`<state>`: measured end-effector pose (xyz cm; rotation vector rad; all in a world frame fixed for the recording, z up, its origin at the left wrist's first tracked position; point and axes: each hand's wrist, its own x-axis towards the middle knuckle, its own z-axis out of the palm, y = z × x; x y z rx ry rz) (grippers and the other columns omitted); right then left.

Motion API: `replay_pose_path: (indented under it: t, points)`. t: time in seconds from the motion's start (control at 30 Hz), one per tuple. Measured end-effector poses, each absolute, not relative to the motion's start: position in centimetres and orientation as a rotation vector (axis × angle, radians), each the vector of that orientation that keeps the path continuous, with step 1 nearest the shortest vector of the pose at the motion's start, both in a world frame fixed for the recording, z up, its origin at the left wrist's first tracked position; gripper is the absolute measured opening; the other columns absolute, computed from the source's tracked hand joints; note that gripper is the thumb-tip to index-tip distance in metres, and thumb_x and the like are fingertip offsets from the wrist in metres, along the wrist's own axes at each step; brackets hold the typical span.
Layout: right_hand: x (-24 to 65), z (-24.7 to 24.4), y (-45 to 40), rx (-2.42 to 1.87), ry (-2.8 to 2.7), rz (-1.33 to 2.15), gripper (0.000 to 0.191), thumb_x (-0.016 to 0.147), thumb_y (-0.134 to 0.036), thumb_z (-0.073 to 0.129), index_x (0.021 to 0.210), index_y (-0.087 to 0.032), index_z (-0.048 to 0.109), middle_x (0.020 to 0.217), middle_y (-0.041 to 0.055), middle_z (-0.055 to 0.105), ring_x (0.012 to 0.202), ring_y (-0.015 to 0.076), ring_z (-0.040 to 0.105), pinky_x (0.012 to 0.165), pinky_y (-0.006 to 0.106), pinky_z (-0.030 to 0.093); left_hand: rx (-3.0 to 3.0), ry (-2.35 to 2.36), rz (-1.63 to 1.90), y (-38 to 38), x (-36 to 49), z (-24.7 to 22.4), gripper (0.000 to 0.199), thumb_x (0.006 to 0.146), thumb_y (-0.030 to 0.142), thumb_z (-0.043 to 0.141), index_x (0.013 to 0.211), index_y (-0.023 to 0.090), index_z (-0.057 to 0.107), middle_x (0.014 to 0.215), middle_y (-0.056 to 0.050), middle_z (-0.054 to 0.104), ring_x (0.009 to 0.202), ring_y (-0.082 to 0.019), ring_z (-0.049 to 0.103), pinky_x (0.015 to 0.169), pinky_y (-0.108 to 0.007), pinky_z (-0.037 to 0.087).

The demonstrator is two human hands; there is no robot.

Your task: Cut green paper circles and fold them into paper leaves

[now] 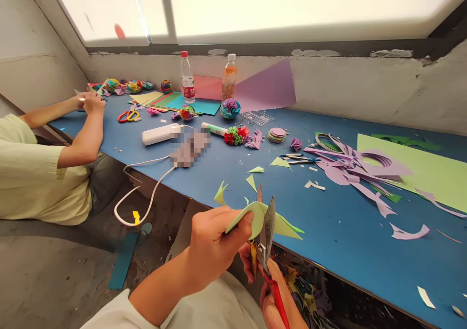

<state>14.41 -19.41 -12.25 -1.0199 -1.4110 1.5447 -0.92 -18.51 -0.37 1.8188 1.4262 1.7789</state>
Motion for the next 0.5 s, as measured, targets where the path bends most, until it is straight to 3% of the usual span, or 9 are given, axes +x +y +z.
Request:
replay_pose_path:
  t: [0.2, 0.33, 0.43, 0.5]
  points:
    - [15.5, -13.4, -19.4, -1.03, -1.464, 1.543, 0.073, 0.047, -0.078, 0.061, 0.095, -0.023, 0.066, 0.072, 0.006, 0.057, 0.06, 0.0206, 0.05, 0.052, 0.034, 0.042, 1.834, 1.463, 1.768, -18.5, -1.0, -0.4, 0.039, 0.085, 0.019, 0.051, 0.05, 0.016, 0.035, 0.05, 0.004, 0.026, 0.049, -0.007, 0.024, 0.044, -0.021, 0.027]
    - [15.4, -13.8, -18.6, -1.14, -1.437, 1.58, 0.06, 0.048, -0.076, 0.061, 0.08, -0.025, 0.067, 0.065, 0.0058, 0.056, 0.056, 0.0211, 0.049, 0.051, 0.036, 0.042, 1.841, 1.442, 1.745, -18.6, -1.1, -0.5, 0.038, 0.085, 0.019, 0.051, 0.05, 0.016, 0.035, 0.05, 0.004, 0.027, 0.049, -0.007, 0.026, 0.044, -0.021, 0.027]
    - [14.8, -13.2, -18.2, -1.119, -1.47, 1.616, 0.061, 0.042, -0.077, 0.063, 0.075, -0.026, 0.066, 0.062, 0.0051, 0.055, 0.052, 0.021, 0.049, 0.047, 0.035, 0.04, 1.835, 1.434, 1.743, -18.6, -1.0, -0.6, 0.039, 0.085, 0.018, 0.051, 0.05, 0.016, 0.034, 0.051, 0.004, 0.026, 0.05, -0.007, 0.024, 0.044, -0.021, 0.026]
    - [14.7, -12.2, -18.6, -1.119, -1.46, 1.587, 0.062, 0.041, -0.074, 0.066, 0.082, -0.026, 0.067, 0.068, 0.0074, 0.059, 0.057, 0.0241, 0.053, 0.047, 0.036, 0.041, 1.826, 1.44, 1.757, -18.6, -1.0, -0.6, 0.039, 0.085, 0.019, 0.051, 0.05, 0.016, 0.033, 0.051, 0.004, 0.025, 0.05, -0.007, 0.024, 0.044, -0.021, 0.026]
